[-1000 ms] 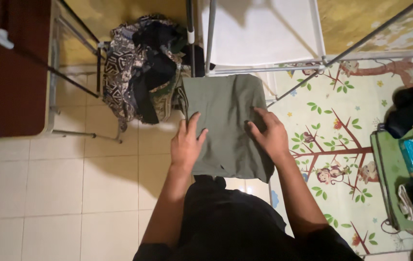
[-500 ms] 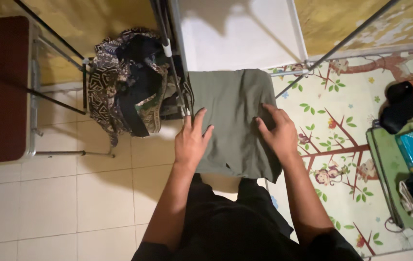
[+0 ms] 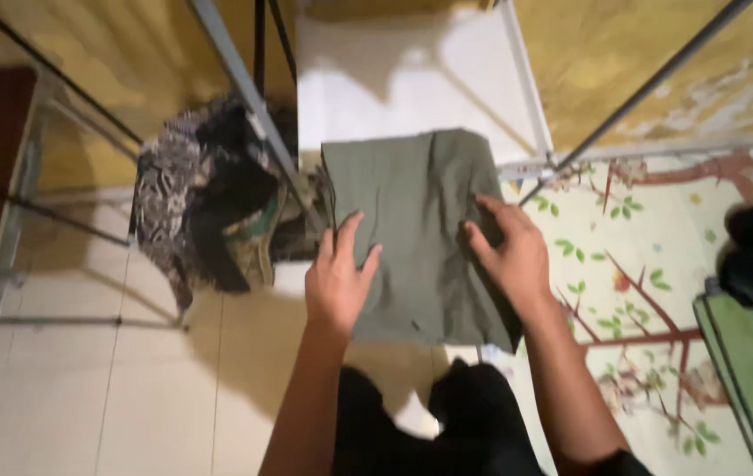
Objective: The person retrieves a pair of green shorts from a white laundry basket and places them on a maroon table. They unfold the garment, smooth out the fabric, and fold it into a compact rectangle by hand. Finally, the person picks up the folded shorts and places them back into the laundry basket.
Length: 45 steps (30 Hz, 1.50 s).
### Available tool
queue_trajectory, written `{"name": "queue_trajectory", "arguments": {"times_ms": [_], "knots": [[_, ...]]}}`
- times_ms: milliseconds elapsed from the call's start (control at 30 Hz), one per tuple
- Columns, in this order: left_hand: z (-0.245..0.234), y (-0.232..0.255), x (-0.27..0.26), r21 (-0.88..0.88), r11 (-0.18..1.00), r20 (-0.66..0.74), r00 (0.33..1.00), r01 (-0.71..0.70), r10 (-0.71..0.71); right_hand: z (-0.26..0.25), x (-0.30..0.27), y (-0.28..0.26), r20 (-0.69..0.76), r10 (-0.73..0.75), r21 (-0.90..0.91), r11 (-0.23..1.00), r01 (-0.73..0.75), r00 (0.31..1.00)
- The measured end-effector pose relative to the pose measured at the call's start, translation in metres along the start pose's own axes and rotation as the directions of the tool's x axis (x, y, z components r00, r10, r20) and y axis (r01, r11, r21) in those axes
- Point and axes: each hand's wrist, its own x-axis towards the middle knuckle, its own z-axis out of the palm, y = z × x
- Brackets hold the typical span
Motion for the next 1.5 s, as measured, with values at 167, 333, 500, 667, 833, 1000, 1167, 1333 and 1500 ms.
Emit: {"name": "queue_trajectory", "arguments": {"times_ms": [167, 333, 500, 667, 833, 1000, 1167, 1333, 1500], "knots": [[0.021, -0.008, 0.022, 0.02, 1.0, -0.051, 0.998, -0.022, 0.023, 0.021, 0.019, 0.025, -0.099, -0.096, 0.058, 0.993, 0.102, 0.991], [0.028, -0.006, 0.047, 0.044, 0.998, -0.058, 0.997, -0.042, 0.045, 0.027, 0.043, 0.036, -0.123, -0.078, 0.019, 0.997, 0.081, 0.989], [0.03, -0.005, 0.07, -0.035, 0.999, -0.029, 1.0, 0.01, -0.011, 0.027, 0.066, 0.033, -0.087, -0.017, 0.032, 0.999, 0.02, 0.996], [0.033, -0.005, 0.094, -0.02, 1.0, -0.051, 0.999, -0.019, 0.018, 0.03, 0.092, 0.034, -0.086, -0.08, 0.003, 0.997, 0.081, 0.993], [0.04, -0.008, 0.122, 0.029, 0.999, -0.047, 0.999, -0.024, 0.025, 0.044, 0.124, 0.054, -0.064, -0.097, -0.008, 0.995, 0.097, 0.993], [0.052, -0.02, 0.154, -0.013, 1.0, -0.038, 0.999, -0.018, 0.017, 0.059, 0.159, 0.071, 0.0, -0.05, 0.038, 0.998, 0.05, 0.999], [0.063, -0.032, 0.193, 0.009, 1.0, 0.025, 1.0, 0.005, -0.005, 0.067, 0.192, 0.077, 0.013, -0.073, -0.028, 0.997, 0.074, 0.997], [0.078, -0.047, 0.219, 0.049, 0.991, 0.081, 0.989, 0.123, -0.127, 0.087, 0.221, 0.087, 0.041, -0.069, 0.012, 0.998, 0.069, 0.997], [0.099, -0.072, 0.238, 0.09, 0.994, 0.007, 0.997, 0.07, -0.071, 0.106, 0.256, 0.099, 0.032, -0.167, -0.023, 0.986, 0.168, 0.985]]}}
